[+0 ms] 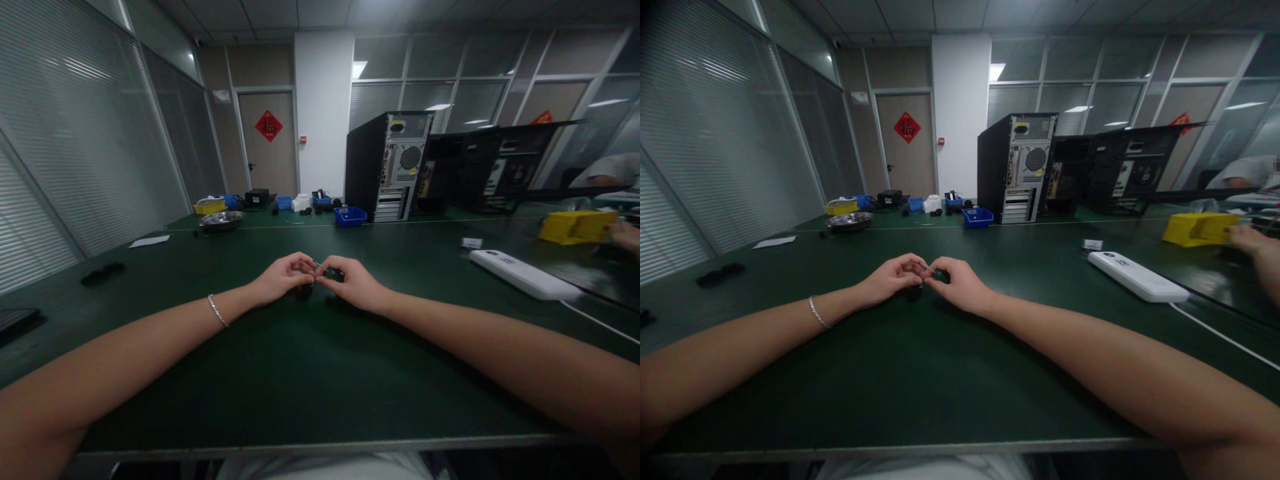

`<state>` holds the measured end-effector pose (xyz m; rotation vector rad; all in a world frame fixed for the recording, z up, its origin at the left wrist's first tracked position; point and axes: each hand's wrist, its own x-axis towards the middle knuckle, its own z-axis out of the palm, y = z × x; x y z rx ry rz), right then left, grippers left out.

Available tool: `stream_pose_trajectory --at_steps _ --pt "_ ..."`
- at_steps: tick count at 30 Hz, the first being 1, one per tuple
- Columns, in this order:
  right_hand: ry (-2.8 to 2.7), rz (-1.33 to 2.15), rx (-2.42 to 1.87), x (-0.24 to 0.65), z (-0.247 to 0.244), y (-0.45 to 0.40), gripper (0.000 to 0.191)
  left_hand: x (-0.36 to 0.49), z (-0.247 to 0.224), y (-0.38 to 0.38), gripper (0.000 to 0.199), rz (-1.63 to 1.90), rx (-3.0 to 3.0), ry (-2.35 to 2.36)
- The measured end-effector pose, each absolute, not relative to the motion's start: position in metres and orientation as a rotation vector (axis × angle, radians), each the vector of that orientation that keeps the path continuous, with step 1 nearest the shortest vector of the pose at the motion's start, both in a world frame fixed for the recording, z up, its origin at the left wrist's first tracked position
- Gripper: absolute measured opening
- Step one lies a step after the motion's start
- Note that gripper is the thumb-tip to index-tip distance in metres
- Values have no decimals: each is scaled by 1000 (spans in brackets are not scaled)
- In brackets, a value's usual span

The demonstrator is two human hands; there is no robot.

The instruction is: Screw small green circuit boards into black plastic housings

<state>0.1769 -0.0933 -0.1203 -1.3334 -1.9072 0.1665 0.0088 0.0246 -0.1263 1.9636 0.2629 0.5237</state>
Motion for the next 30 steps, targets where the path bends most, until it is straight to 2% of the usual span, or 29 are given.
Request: stream_pose_trajectory --at_steps 13,17,23,30 --pt "-1898 289 -1368 176 -117 -96 14 9 -126 21 27 592 1888 347" --pt "-1892 270 -1348 174 -120 -95 12 9 -128 19 31 575 1828 333" --pt "-1856 159 -1313 177 -127 -90 8 12 -131 20 27 522 1763 273" --pt "-1814 84 -1319 180 -127 -90 8 13 -132 21 47 461 1746 193"
